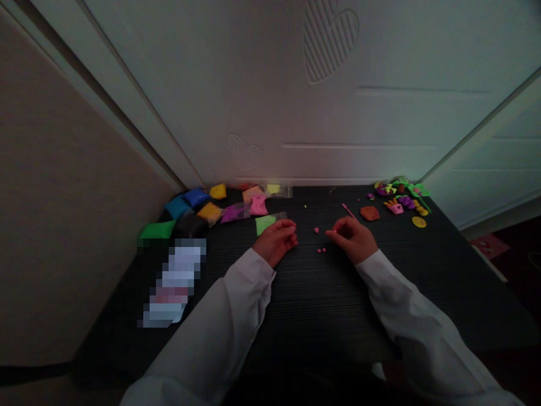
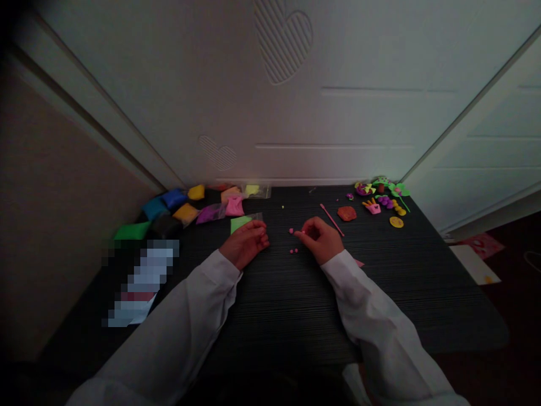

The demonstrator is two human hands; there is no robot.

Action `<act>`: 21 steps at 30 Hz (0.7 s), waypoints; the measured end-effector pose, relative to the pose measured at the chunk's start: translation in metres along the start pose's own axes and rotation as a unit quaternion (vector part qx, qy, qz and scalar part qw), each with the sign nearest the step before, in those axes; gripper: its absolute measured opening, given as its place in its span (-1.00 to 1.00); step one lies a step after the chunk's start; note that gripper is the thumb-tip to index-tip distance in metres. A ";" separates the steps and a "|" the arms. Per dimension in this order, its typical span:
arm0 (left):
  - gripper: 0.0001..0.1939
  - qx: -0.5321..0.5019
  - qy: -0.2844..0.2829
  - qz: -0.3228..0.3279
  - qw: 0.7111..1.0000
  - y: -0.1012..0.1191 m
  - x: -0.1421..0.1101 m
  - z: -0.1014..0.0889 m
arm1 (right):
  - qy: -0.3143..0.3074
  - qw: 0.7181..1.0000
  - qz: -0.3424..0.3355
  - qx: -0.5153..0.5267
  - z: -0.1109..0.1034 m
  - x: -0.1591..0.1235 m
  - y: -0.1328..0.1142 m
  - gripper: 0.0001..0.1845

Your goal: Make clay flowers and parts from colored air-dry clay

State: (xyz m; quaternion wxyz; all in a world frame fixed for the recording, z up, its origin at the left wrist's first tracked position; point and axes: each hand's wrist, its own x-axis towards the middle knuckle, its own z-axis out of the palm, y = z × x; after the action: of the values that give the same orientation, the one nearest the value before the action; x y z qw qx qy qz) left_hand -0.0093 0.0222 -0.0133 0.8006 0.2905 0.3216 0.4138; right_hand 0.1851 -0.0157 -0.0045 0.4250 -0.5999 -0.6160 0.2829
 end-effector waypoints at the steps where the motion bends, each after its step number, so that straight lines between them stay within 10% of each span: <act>1: -0.85 -0.001 0.001 0.001 1.000 0.000 0.000 0.000 | 0.009 1.000 -0.004 -0.012 0.000 -0.001 -0.002 -0.73; 21: -0.85 0.003 -0.007 0.003 1.000 -0.001 0.000 0.001 | -0.026 0.999 -0.002 0.031 -0.003 -0.001 -0.006 -0.71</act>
State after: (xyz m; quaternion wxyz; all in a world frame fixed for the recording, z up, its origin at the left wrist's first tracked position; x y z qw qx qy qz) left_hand -0.0083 0.0222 -0.0135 0.8005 0.2970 0.3165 0.4133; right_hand 0.1846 -0.0183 0.0020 0.4276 -0.5774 -0.6194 0.3163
